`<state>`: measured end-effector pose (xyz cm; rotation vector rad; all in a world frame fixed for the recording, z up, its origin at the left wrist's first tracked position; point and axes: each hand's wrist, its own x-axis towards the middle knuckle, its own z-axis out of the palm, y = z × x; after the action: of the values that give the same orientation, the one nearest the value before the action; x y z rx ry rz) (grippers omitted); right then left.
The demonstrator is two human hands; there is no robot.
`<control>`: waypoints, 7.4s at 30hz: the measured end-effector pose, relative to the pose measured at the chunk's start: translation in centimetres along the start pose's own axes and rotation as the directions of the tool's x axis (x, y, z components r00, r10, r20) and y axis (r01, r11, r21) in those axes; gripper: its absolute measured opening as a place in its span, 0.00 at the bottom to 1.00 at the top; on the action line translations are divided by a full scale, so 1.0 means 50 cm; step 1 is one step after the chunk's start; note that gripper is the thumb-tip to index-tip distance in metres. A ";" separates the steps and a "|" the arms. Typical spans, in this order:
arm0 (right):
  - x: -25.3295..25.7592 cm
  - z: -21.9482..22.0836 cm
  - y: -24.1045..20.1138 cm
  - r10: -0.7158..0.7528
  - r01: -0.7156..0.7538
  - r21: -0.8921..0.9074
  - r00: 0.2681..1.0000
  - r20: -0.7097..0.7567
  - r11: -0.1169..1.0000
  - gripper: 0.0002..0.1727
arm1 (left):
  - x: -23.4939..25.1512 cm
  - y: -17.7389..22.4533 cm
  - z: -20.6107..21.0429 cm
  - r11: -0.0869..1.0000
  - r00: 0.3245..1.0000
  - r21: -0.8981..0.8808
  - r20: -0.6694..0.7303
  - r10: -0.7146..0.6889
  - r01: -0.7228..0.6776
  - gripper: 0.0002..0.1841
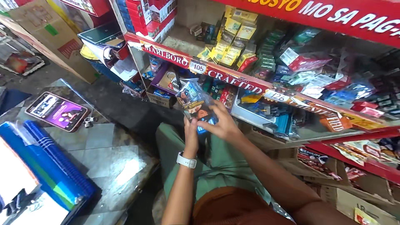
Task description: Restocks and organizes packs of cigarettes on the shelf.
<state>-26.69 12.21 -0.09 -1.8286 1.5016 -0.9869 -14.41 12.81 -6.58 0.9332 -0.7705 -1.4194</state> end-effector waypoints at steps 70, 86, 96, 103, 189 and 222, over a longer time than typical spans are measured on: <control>0.109 0.067 0.026 0.320 -0.477 0.383 0.856 0.405 0.791 0.43 | 0.106 -0.064 -0.110 0.991 0.963 0.007 -0.234 0.134 -0.136 0.49; 0.124 -0.056 0.064 0.348 -0.355 0.151 0.935 0.070 0.923 0.35 | 0.101 -0.067 -0.098 0.929 0.929 0.327 -0.260 0.262 -0.171 0.56; 0.145 -0.009 0.050 0.254 -0.220 -0.145 0.922 0.292 0.965 0.42 | 0.082 -0.074 -0.071 0.941 0.983 0.286 0.073 0.167 -0.181 0.22; 0.138 0.050 0.030 0.272 -0.221 -0.280 0.949 0.160 0.934 0.49 | 0.087 -0.089 -0.079 0.981 0.989 0.177 -0.108 0.101 -0.081 0.27; 1.184 0.055 0.197 0.094 -0.190 -0.613 0.978 -0.185 0.767 0.55 | 0.135 -0.157 -0.248 0.883 0.906 0.413 -0.422 -0.029 0.221 0.24; 1.111 -0.021 0.173 0.414 -0.217 -0.817 0.910 0.028 0.534 0.35 | 0.131 -0.161 -0.243 0.860 0.923 0.479 -0.384 0.028 0.174 0.21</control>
<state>-26.96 -43.90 3.81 -1.9854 2.2434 0.1724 -7.14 7.72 -19.88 1.6116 -0.8303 -1.0566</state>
